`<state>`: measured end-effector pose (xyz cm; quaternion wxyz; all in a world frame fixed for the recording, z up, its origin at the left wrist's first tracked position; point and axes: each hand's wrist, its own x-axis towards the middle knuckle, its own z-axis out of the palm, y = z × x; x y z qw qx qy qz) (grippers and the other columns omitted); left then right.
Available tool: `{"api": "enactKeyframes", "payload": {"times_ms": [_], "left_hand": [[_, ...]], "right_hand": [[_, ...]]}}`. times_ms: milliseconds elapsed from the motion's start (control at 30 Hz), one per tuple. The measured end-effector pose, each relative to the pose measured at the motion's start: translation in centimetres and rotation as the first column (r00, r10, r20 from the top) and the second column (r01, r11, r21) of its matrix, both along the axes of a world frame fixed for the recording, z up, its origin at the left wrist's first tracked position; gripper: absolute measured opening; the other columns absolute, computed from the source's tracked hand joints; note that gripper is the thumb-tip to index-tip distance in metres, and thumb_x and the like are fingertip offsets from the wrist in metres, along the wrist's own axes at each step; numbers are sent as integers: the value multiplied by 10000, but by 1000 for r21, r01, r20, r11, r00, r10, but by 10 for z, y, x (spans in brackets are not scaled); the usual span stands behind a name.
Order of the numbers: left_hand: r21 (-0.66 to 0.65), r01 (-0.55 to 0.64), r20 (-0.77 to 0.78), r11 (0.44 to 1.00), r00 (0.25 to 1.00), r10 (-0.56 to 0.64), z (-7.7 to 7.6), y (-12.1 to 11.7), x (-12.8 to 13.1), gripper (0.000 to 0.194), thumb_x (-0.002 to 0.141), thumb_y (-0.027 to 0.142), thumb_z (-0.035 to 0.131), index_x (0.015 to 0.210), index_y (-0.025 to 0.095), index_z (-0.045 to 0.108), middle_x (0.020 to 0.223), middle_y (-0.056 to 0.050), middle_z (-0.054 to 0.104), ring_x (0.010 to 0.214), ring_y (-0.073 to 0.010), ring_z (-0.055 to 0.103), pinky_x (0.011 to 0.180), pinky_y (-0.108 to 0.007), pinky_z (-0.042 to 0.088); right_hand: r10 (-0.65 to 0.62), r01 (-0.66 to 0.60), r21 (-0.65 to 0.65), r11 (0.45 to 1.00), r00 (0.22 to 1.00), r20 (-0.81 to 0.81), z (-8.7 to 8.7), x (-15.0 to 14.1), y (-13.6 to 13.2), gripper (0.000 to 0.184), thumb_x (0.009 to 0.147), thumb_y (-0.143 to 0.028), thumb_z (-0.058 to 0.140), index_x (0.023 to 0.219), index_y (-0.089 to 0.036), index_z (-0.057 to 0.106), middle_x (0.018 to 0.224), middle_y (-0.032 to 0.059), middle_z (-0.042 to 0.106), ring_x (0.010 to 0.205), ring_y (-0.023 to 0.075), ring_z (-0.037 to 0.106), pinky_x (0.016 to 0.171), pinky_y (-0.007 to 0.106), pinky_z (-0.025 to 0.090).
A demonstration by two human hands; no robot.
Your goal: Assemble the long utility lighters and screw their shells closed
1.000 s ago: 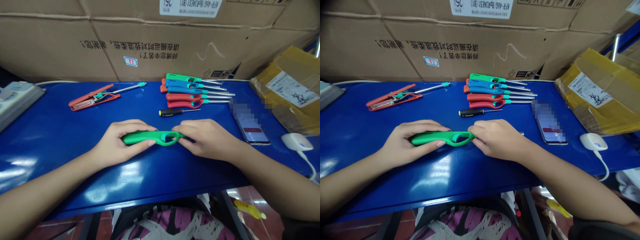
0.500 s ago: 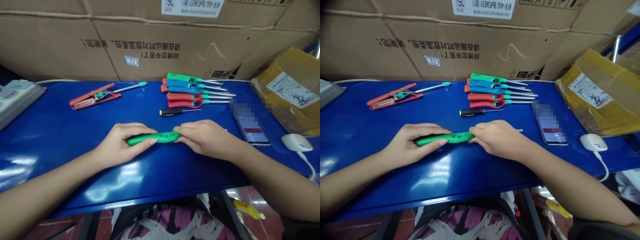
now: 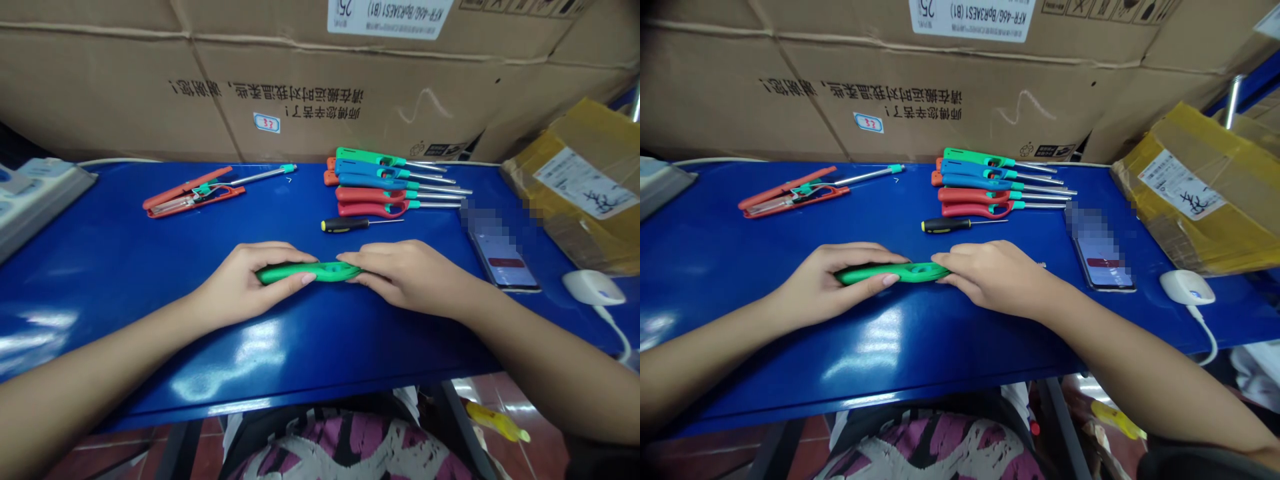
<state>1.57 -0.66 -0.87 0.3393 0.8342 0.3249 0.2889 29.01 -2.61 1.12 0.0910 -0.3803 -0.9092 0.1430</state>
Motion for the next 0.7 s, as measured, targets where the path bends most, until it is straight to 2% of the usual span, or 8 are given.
{"api": "enactKeyframes", "payload": {"times_ms": [167, 367, 500, 700], "left_hand": [[108, -2, 20, 994, 1000, 0, -2, 2, -1, 315, 864, 293, 763, 1164, 202, 742, 1084, -62, 739, 970, -174, 707, 894, -254, 562], [234, 16, -81, 972, 997, 4, -3, 1, -4, 305, 925, 240, 687, 1224, 181, 699, 1087, -59, 709, 970, -156, 680, 868, -244, 547], [247, 36, -120, 968, 993, -6, -2, 1, -5, 281, 950, 234, 646, 1213, 157, 706, 1086, -69, 698, 994, -162, 663, 895, -255, 534], [246, -12, -153, 969, 987, 51, -2, 2, -5, 257, 951, 269, 646, 1174, 163, 719, 1080, -63, 723, 1000, -186, 656, 906, -302, 528]], "right_hand": [[-49, 47, -34, 998, 996, -77, -2, -1, -2, 355, 981, -266, 574, 1320, -177, 628, 1144, 86, 692, 1031, 214, 673, 890, 351, 544], [-71, 72, 7, 997, 992, -104, -1, 2, 2, 295, 984, -350, 575, 1221, -195, 657, 1100, 81, 626, 956, 212, 627, 849, 365, 534], [-84, 89, 63, 994, 993, -85, -4, 3, 6, 238, 1014, -321, 524, 1156, -184, 658, 1061, 80, 582, 944, 210, 595, 840, 360, 517], [-118, 119, 81, 990, 993, -26, -6, 3, 9, 165, 1002, -284, 531, 1085, -172, 617, 1062, 76, 564, 916, 209, 590, 794, 350, 503]]}}
